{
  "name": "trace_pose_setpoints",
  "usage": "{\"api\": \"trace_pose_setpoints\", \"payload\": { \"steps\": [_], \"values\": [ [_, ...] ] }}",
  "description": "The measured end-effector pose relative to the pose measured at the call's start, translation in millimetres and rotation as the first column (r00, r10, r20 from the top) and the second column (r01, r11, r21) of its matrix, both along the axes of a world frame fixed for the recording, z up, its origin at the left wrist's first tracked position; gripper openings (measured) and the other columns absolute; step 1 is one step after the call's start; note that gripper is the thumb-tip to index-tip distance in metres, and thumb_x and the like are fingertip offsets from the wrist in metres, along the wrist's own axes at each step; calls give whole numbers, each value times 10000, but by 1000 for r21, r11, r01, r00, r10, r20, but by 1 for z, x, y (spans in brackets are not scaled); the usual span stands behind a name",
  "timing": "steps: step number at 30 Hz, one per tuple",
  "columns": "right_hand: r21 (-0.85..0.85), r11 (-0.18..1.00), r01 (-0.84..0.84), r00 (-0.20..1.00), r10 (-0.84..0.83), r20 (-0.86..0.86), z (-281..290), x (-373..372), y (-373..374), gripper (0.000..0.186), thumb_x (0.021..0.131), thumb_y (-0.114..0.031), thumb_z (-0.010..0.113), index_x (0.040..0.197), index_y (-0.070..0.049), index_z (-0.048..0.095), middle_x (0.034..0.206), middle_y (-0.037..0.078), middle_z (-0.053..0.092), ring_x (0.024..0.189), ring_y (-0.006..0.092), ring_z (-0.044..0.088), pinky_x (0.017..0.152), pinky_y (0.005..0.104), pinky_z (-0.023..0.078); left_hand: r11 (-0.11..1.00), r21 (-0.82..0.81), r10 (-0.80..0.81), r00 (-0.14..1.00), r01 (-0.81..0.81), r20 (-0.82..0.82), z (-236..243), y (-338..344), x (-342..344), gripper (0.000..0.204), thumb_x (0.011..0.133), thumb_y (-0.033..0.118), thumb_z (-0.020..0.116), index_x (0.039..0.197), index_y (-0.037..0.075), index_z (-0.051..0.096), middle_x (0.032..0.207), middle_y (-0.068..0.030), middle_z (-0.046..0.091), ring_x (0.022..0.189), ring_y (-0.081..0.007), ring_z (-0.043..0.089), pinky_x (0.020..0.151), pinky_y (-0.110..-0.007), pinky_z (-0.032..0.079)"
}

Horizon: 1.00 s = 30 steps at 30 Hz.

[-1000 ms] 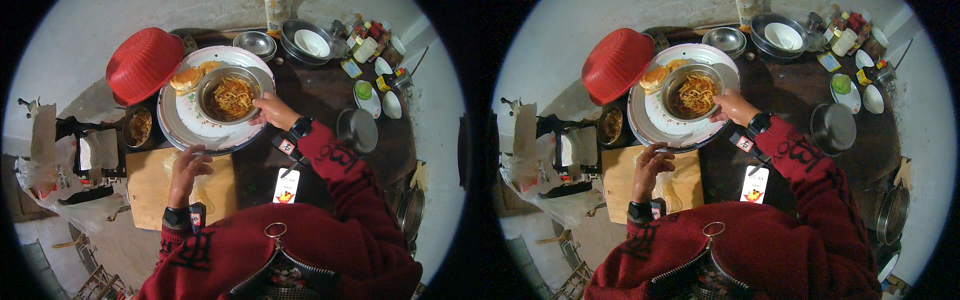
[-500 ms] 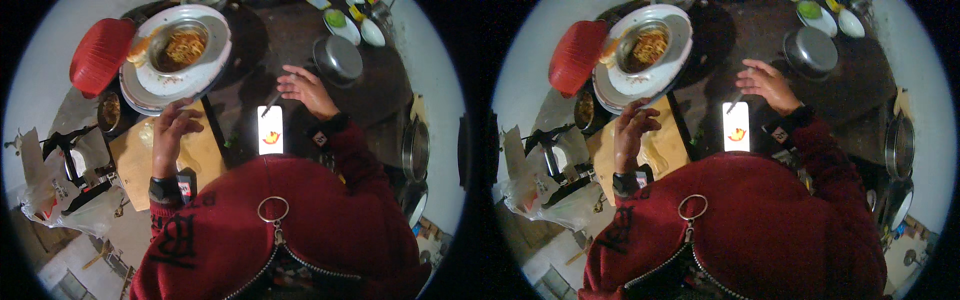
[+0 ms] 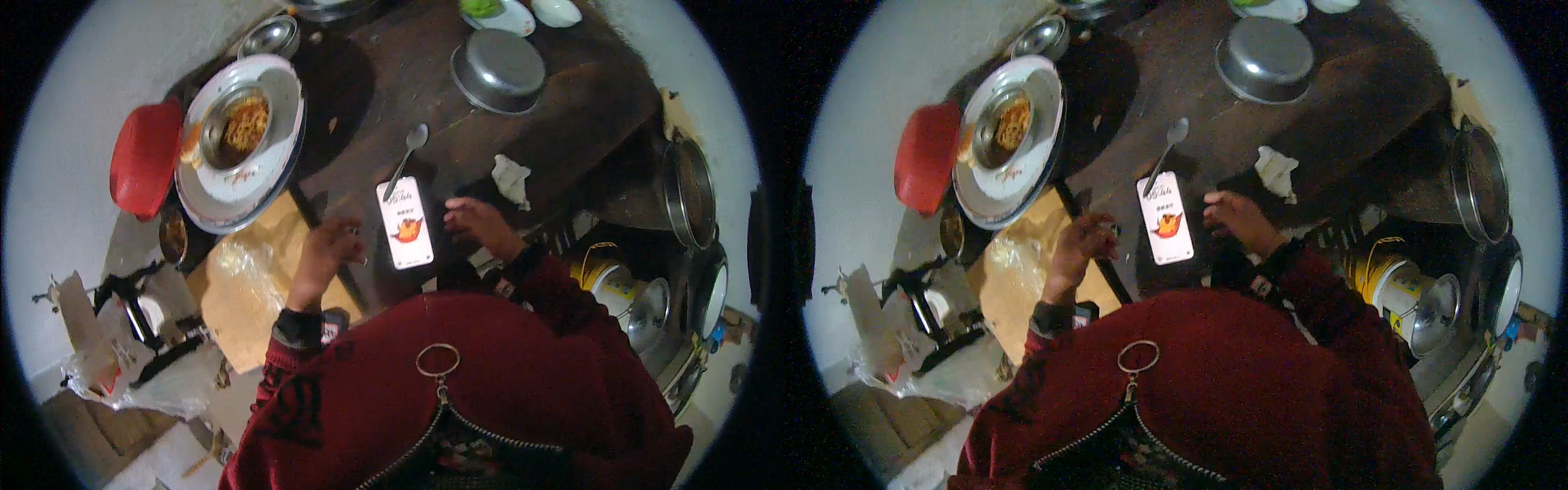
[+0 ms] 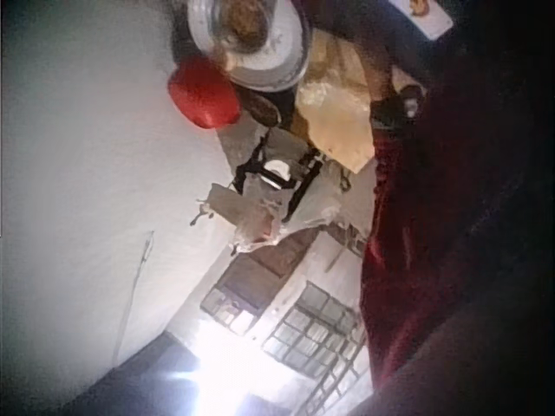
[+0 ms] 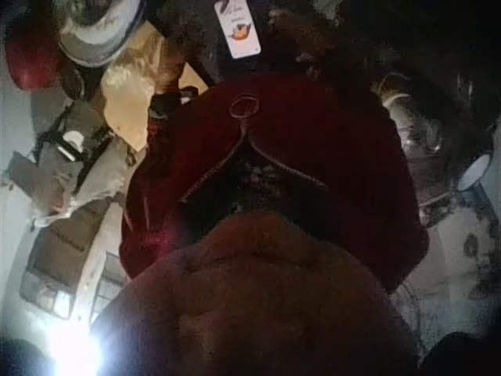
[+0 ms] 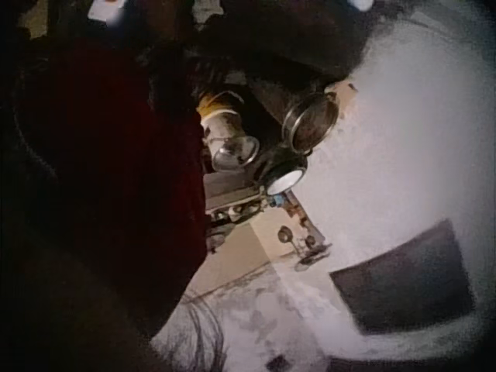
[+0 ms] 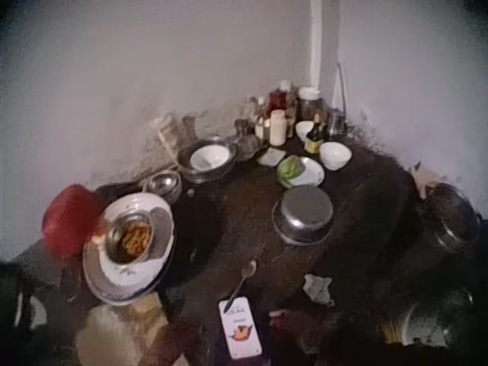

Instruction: The person adds sliced onions to a wok on a stove, then adds a white powder, a dark liquid, and a red paste from containers. The person uses a spoon to scoop the red paste and a ladle to stir the ingredients in the wok.

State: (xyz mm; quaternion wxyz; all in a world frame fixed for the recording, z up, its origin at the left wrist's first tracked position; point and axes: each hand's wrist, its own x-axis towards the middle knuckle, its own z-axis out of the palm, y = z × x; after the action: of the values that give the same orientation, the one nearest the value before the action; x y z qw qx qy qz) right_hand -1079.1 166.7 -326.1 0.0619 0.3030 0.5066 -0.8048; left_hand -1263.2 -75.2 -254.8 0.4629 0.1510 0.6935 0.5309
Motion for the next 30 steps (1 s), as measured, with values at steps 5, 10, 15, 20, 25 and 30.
{"api": "trace_pose_setpoints", "payload": {
  "steps": [5, 10, 15, 20, 25, 30],
  "values": [
    [119, 993, 18, 1000, -17, -11, -1, 37, -28, 367, 918, -226, 506, 1226, -33, 456, 1037, 113, 584, 910, 191, 597, 745, 315, 510, 983, 169, -63, 998, 65, -12, -10, 14, 3, 428, 861, 202, 564, 1206, -29, 459, 938, -120, 607, 777, -189, 624, 706, -302, 519],
    [225, 974, 41, 990, -70, 123, 20, 89, -49, 361, 924, -188, 483, 1241, -19, 445, 1071, 92, 572, 930, 172, 599, 769, 311, 516, 978, 197, -94, 981, 60, 169, -16, 26, 21, 271, 840, 31, 524, 1106, -19, 535, 753, -54, 573, 644, -121, 544, 597, -249, 469],
    [328, 935, 136, 977, -180, 110, 37, 128, -72, 376, 923, -180, 476, 1251, -1, 442, 1074, 102, 577, 922, 171, 597, 770, 312, 519, 947, 202, -264, 963, 249, 51, -4, 32, 42, 239, 852, 62, 537, 1082, 4, 569, 631, -6, 505, 526, -89, 482, 523, -241, 462],
    [332, 904, 270, 950, -307, 64, 35, 179, -88, 385, 920, -176, 476, 1262, -2, 442, 1086, 120, 579, 934, 181, 597, 764, 315, 523, 936, 156, -319, 948, 316, -5, 10, 49, 76, 221, 881, 106, 511, 1072, 12, 573, 572, 20, 434, 494, -71, 411, 543, -253, 482],
    [275, 830, 485, 850, -522, 76, 23, 269, -106, 396, 915, -178, 487, 1265, -2, 436, 1078, 125, 580, 937, 188, 599, 764, 311, 519, 855, 162, -490, 869, 493, -63, 13, 87, 144, 263, 846, 70, 479, 1093, 5, 542, 624, 9, 438, 526, -76, 425, 580, -279, 494],
    [221, 705, 674, 724, -690, -6, -8, 380, -131, 403, 904, -201, 506, 1251, -5, 452, 1043, 108, 587, 925, 187, 600, 753, 314, 518, 746, 130, -643, 757, 654, -116, 15, 128, 267, 267, 842, 64, 497, 1097, -4, 539, 677, -36, 524, 578, -99, 505, 578, -253, 466]
  ]
}}
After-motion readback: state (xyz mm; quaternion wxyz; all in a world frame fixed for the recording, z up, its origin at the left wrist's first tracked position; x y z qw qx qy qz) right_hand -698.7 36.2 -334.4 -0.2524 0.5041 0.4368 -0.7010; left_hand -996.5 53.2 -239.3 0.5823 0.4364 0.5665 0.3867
